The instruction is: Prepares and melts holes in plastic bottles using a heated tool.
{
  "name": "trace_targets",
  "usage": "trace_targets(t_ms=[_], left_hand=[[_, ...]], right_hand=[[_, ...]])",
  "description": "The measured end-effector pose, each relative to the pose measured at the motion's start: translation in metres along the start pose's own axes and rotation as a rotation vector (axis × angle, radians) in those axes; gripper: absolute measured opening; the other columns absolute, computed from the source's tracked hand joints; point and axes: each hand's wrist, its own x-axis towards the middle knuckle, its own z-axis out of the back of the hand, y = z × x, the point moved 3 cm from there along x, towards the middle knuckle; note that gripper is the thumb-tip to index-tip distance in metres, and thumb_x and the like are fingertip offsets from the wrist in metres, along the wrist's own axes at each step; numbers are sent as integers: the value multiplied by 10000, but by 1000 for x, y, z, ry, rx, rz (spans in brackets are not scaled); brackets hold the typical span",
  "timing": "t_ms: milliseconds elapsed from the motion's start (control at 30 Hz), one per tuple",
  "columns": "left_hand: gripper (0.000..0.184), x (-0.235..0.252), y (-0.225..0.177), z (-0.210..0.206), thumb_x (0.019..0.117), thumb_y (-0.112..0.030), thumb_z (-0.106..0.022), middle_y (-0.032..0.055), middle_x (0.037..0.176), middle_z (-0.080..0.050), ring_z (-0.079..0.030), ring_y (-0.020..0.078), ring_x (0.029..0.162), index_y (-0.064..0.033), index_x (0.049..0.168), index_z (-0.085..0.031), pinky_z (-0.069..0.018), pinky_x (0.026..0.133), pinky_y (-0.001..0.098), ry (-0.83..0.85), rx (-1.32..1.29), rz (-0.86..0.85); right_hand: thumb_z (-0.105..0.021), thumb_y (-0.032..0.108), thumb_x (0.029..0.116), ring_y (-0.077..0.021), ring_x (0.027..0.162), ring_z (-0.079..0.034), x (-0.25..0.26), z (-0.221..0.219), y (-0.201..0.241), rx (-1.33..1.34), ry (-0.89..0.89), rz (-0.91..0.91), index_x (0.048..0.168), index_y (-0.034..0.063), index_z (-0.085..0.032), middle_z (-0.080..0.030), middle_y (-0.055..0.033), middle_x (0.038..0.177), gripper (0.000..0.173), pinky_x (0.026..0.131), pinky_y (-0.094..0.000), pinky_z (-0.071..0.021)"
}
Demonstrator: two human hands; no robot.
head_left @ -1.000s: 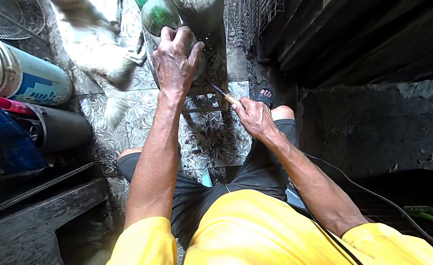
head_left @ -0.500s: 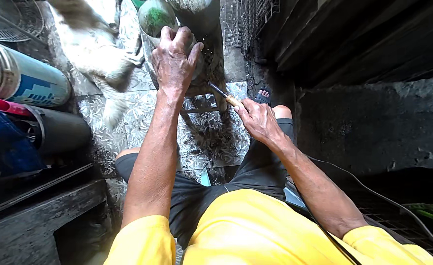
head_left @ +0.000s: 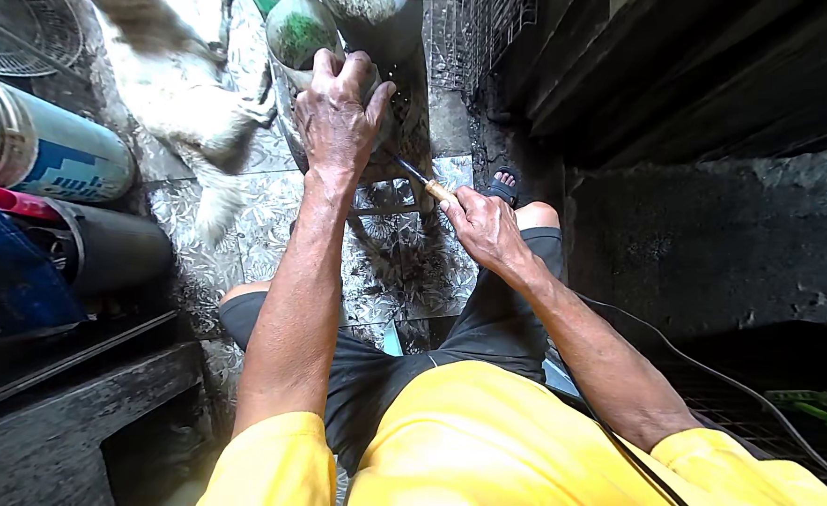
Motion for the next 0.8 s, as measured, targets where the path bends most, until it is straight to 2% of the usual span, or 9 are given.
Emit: trace_targets(t_ms=[200,400,533,667,800], left_hand=[[505,0,-5,0,999,-606,-510,175,1229,-650,-687,350,988,-220,1265,-698,-536,836,550,-2,17,-11],[516,1,-10,-2,1004,-601,-502,191,1253,-643,-683,373,1010,-211,1288,-686,-528,850,569,28,43,-26],[511,1,-12,0,1000,-599,-507,182,1293,-632,-685,372,1020,-225,1308,-669,-534,851,581,56,52,-23],[521,0,-10,0,975,-581,-555,194,1333,-606,-677,386,1041,-228,1348,-646,-533,855,593,71,21,-24],[529,1,-18,11,960,-526,-633,204,1385,-572,-647,418,1126,-222,1392,-603,-517,911,626,198,44,-16]], right_hand=[[-389,448,1088,-306,746,-671,5,1,4,-24,49,-23,997,106,-629,-632,-93,748,428,667,-527,-501],[-379,456,1092,-314,765,-676,11,-4,5,-13,65,-33,985,96,-625,-639,-102,761,449,682,-529,-507],[-389,469,1089,-316,781,-684,10,0,1,-20,87,-20,1019,102,-637,-652,-105,781,448,687,-538,-517],[-402,449,1077,-296,721,-653,-3,12,-16,-14,68,2,973,115,-633,-616,-80,725,419,656,-531,-481],[-405,449,1084,-312,770,-669,-9,14,-34,10,68,-48,1011,105,-641,-639,-99,771,424,684,-543,-495]])
